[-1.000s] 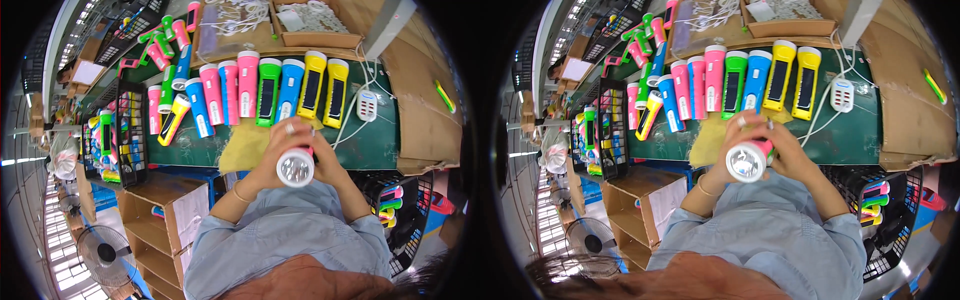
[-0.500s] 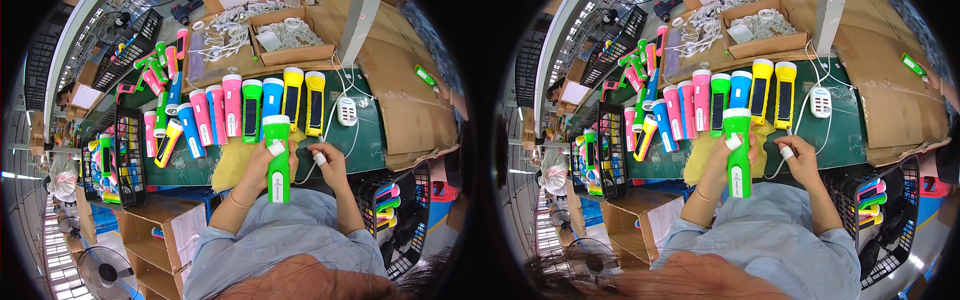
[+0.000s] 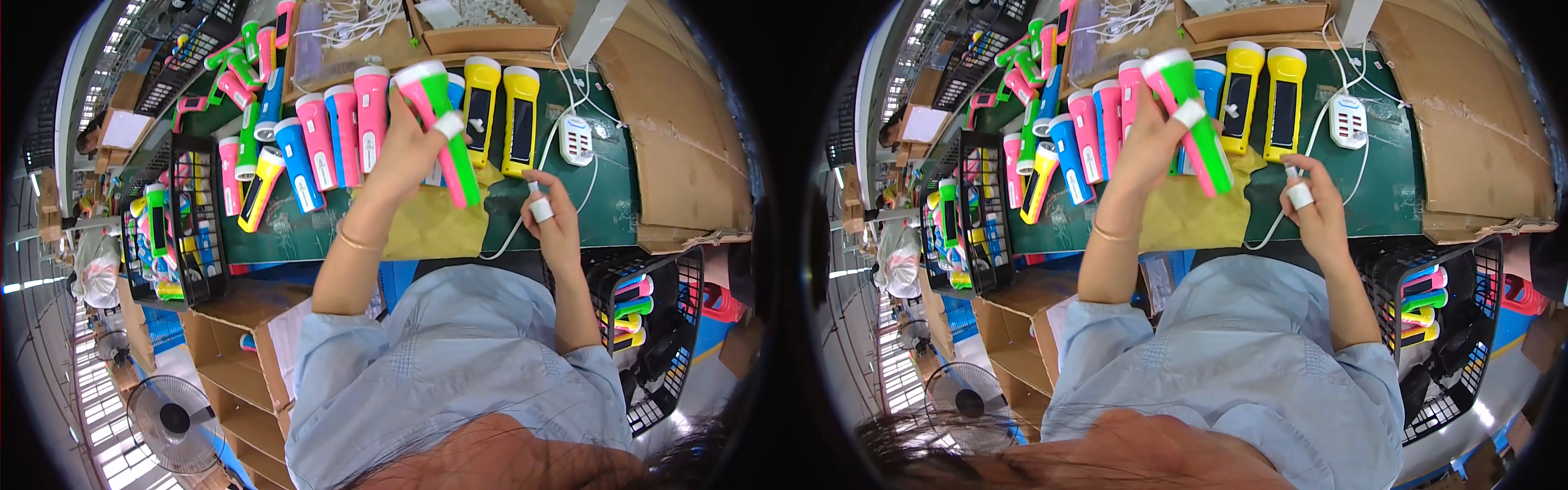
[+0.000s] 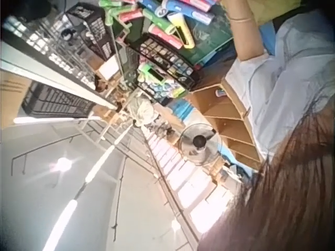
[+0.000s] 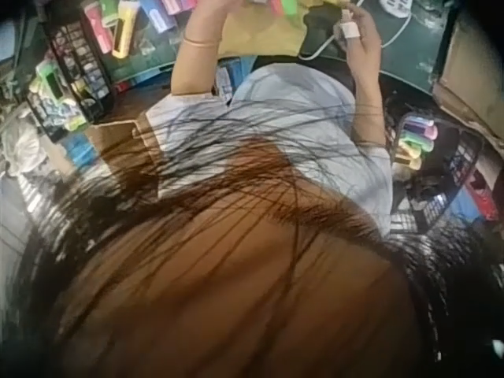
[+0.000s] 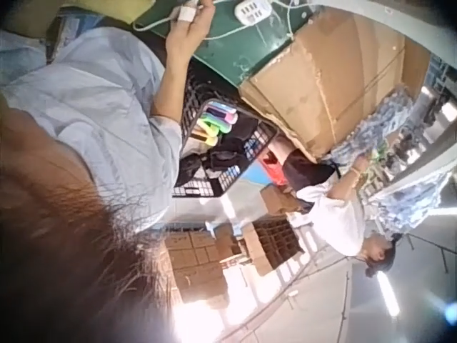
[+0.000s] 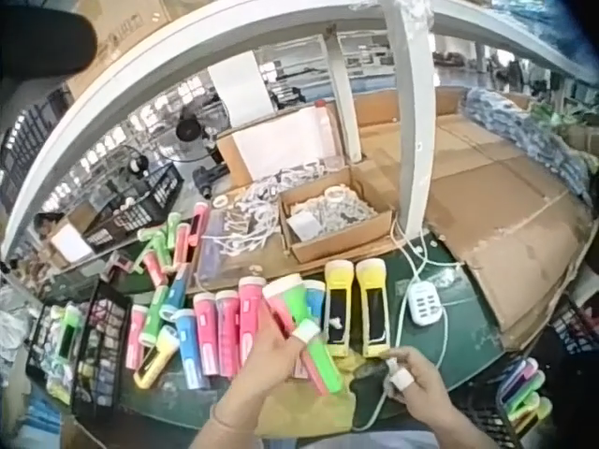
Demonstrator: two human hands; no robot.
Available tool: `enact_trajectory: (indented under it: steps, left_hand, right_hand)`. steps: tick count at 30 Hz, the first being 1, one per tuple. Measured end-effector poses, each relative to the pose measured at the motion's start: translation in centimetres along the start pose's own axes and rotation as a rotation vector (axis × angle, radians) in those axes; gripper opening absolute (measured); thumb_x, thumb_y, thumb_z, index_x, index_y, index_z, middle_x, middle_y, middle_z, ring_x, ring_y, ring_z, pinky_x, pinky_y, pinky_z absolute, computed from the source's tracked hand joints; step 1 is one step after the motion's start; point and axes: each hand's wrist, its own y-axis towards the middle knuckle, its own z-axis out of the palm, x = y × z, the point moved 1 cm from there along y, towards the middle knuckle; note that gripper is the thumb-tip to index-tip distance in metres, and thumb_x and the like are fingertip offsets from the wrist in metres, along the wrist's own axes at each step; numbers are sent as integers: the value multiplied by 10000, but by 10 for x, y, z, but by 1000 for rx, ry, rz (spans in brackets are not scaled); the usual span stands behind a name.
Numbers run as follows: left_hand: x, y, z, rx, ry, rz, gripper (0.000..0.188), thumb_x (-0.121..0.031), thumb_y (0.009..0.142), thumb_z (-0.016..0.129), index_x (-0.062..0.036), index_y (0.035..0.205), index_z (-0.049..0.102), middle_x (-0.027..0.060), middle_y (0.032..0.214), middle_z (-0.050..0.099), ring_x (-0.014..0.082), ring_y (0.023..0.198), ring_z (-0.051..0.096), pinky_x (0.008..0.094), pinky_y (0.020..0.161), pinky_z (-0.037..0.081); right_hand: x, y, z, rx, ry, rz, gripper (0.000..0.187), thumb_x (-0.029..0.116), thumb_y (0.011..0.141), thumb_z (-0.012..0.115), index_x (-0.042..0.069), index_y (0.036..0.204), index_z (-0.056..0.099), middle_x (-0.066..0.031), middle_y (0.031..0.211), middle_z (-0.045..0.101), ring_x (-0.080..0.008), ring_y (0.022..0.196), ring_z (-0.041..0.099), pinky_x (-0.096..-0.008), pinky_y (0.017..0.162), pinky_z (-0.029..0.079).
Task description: Testing various colored flashlights for functionality on an assembly line by checking buttons and lights.
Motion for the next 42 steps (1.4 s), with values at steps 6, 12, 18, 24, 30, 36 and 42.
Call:
enact_trajectory:
  steps: [6,12,18,24,30,36,42]
  left_hand:
    - [-9,28,-7,-388,657,121,991,-196,654,775,156,1286,98,329,1239,314,413,1111,439,384,930,388]
    - [3,20,-14,-229,14,-43,646,-168,763,691,77,1203,286,189,1003,502,291,857,571,388,756,488]
    - [5,-19,-5,208,-635,-267,440,-333,936,429,-9,1233,412,161,1118,551,256,933,590,391,804,506]
    - [4,-34,15,9,-362,-159,318,-326,904,521,-35,1027,479,63,871,558,130,714,558,268,606,469]
    - [1,-36,6,52,-586,115,564,-528,878,442,-28,1139,443,89,914,526,171,713,556,319,593,492]
    - [16,-41,12,14,-1115,-182,615,-613,848,407,-77,1144,462,34,833,483,143,615,457,289,559,420]
    - [28,-51,24,93,-959,244,741,-713,756,441,-64,1112,478,22,723,486,167,724,466,326,725,393]
  right_hand:
    - [10,13,3,27,-38,-113,182,90,886,526,12,1012,632,2,790,587,-40,662,492,-165,572,356]
    - [14,23,14,38,-12,-82,138,61,838,607,6,963,627,-14,851,606,-64,767,549,-184,684,426]
    - [50,29,41,103,-476,-387,131,1,787,620,-18,915,602,-48,816,580,-104,762,563,-241,666,440]
    - [64,36,45,210,-687,-797,142,-17,673,602,11,812,585,-100,737,541,-283,702,560,-351,626,456]
    - [57,2,41,546,-381,-607,247,38,692,664,47,927,591,-93,842,557,-245,764,561,-325,657,453]
    - [28,-18,41,496,-672,-1309,318,157,628,673,46,924,640,-12,698,478,-139,603,469,-276,504,370]
    - [50,-18,66,54,-494,-589,567,192,577,772,31,1052,509,-84,733,507,-276,670,537,-358,558,446]
